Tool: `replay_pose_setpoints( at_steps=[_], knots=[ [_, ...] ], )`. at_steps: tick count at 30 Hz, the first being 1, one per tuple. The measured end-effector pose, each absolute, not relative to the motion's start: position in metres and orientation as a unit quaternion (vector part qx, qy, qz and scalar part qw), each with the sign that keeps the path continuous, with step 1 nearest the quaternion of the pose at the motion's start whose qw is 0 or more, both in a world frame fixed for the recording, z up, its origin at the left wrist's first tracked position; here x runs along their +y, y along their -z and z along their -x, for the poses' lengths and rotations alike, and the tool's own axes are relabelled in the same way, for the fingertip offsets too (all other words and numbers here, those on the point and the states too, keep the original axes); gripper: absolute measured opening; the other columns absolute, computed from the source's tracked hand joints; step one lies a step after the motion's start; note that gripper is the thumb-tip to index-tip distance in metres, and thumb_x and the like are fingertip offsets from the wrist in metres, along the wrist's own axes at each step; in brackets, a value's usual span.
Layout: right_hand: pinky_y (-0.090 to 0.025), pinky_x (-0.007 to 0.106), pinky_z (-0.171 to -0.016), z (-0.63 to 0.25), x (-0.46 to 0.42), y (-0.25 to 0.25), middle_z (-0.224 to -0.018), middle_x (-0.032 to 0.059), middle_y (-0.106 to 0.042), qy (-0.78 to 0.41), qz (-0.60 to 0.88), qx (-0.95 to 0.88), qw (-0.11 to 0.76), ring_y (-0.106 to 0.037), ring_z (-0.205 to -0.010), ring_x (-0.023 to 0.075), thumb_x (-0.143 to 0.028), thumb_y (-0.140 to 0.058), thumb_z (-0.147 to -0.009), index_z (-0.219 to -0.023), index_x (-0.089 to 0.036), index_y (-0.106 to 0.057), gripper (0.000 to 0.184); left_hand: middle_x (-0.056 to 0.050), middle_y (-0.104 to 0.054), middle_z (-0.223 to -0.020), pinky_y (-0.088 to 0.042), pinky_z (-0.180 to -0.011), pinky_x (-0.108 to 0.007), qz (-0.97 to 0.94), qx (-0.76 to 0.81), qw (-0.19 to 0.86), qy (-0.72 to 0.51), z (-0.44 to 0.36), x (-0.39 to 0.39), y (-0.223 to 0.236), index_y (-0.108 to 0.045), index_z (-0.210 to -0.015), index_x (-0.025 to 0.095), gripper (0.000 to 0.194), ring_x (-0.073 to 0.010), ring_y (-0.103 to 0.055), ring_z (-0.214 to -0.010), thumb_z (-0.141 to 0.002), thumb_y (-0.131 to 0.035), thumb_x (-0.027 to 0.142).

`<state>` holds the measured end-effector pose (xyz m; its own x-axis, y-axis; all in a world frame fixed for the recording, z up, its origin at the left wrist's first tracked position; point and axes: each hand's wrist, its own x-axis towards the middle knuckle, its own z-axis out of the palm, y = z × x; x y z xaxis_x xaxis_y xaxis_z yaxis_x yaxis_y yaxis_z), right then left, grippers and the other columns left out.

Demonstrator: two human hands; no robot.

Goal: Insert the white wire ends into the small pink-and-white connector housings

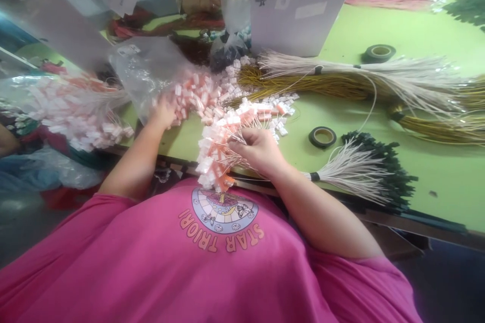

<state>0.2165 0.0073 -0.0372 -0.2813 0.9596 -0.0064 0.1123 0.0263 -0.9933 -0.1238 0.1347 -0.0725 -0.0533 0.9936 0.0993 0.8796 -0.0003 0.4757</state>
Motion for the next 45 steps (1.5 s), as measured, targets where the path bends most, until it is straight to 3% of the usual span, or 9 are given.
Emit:
replay_pose_setpoints(
  at_steps=[2, 6, 10, 17, 27, 33, 35, 41, 45],
  knots=[
    [-0.041, 0.027, -0.059, -0.217, 0.008, 0.039, -0.069, -0.0004, -0.062, -0.585, 0.417, -0.573, 0.395, -0.052, -0.06, 0.0107, -0.023, -0.066, -0.068, -0.072, -0.017, -0.065, 0.007, -0.02, -0.06, -0.113, -0.044, -0.082, -0.043, -0.641, 0.726, 0.132, -0.214, 0.128, 0.141, 0.08, -0.033, -0.14, 0.011, 0.069, -0.0271, -0.06, -0.089, -0.088, -0.038, 0.056],
    [-0.037, 0.025, -0.053, -0.216, 0.009, 0.043, -0.062, -0.0033, -0.057, -0.643, 0.382, -0.526, 0.405, -0.048, -0.053, 0.0081, -0.016, -0.063, -0.068, -0.074, -0.017, -0.064, 0.006, -0.018, -0.055, -0.122, -0.041, -0.089, -0.047, -0.636, 0.75, 0.047, -0.174, 0.122, 0.136, 0.087, -0.051, -0.128, 0.02, 0.05, -0.0315, -0.055, -0.104, -0.085, -0.048, 0.046],
    [-0.035, 0.025, -0.051, -0.214, 0.008, 0.043, -0.056, -0.0039, -0.055, -0.635, 0.39, -0.525, 0.412, -0.046, -0.051, 0.0082, -0.015, -0.062, -0.069, -0.07, -0.017, -0.062, 0.003, -0.014, -0.055, -0.121, -0.04, -0.093, -0.047, -0.672, 0.723, 0.001, -0.161, 0.115, 0.116, 0.09, -0.054, -0.123, 0.025, 0.041, -0.0309, -0.051, -0.111, -0.085, -0.048, 0.039],
    [-0.042, 0.028, -0.061, -0.214, 0.007, 0.041, -0.064, 0.0004, -0.064, -0.563, 0.431, -0.575, 0.408, -0.055, -0.06, 0.0109, -0.022, -0.058, -0.074, -0.068, -0.017, -0.066, 0.011, -0.013, -0.061, -0.113, -0.037, -0.097, -0.041, -0.756, 0.633, -0.009, -0.163, 0.084, 0.089, 0.096, -0.06, -0.114, 0.013, 0.035, -0.0269, -0.053, -0.108, -0.085, -0.048, 0.029],
    [-0.042, 0.028, -0.058, -0.21, 0.007, 0.034, -0.061, 0.0002, -0.062, -0.542, 0.449, -0.584, 0.405, -0.055, -0.057, 0.011, -0.015, -0.057, -0.07, -0.064, -0.016, -0.06, 0.006, -0.012, -0.063, -0.114, -0.039, -0.098, -0.035, -0.795, 0.565, 0.012, -0.219, 0.075, 0.094, 0.078, -0.064, -0.108, 0.011, 0.03, -0.0219, -0.056, -0.11, -0.086, -0.051, 0.028],
    [-0.036, 0.025, -0.053, -0.211, 0.009, 0.041, -0.057, -0.0042, -0.053, -0.515, 0.449, -0.595, 0.423, -0.046, -0.054, 0.008, -0.015, -0.058, -0.069, -0.064, -0.017, -0.056, 0.006, -0.008, -0.068, -0.101, -0.046, -0.087, -0.032, -0.773, 0.562, 0.026, -0.293, 0.066, 0.084, 0.057, -0.064, -0.106, 0.015, 0.029, -0.0192, -0.062, -0.091, -0.089, -0.046, 0.03],
    [-0.036, 0.025, -0.055, -0.211, 0.009, 0.042, -0.06, -0.0039, -0.053, -0.51, 0.447, -0.602, 0.421, -0.046, -0.056, 0.0083, -0.015, -0.058, -0.07, -0.065, -0.017, -0.057, 0.005, -0.007, -0.068, -0.096, -0.048, -0.079, -0.03, -0.752, 0.55, 0.101, -0.35, 0.056, 0.07, 0.043, -0.063, -0.102, 0.016, 0.027, -0.0164, -0.062, -0.082, -0.091, -0.044, 0.032],
    [-0.033, 0.026, -0.054, -0.209, 0.005, 0.039, -0.057, -0.0036, -0.048, -0.511, 0.446, -0.611, 0.407, -0.042, -0.056, 0.0089, -0.025, -0.059, -0.073, -0.062, -0.017, -0.056, 0.015, -0.005, -0.063, -0.076, -0.046, -0.048, -0.022, -0.554, 0.457, 0.571, -0.397, 0.017, 0.032, 0.003, -0.06, -0.083, 0.015, 0.016, -0.0103, -0.057, -0.055, -0.089, -0.049, 0.025],
    [-0.03, 0.027, -0.054, -0.206, 0.005, 0.039, -0.057, -0.004, -0.043, -0.5, 0.445, -0.627, 0.398, -0.038, -0.055, 0.0085, -0.024, -0.058, -0.073, -0.059, -0.017, -0.053, 0.017, -0.001, -0.056, -0.066, -0.046, -0.048, -0.018, -0.46, 0.472, 0.632, -0.407, 0.0, 0.029, 0.011, -0.057, -0.075, 0.014, 0.015, -0.0066, -0.053, -0.052, -0.088, -0.051, 0.018]
  ],
)
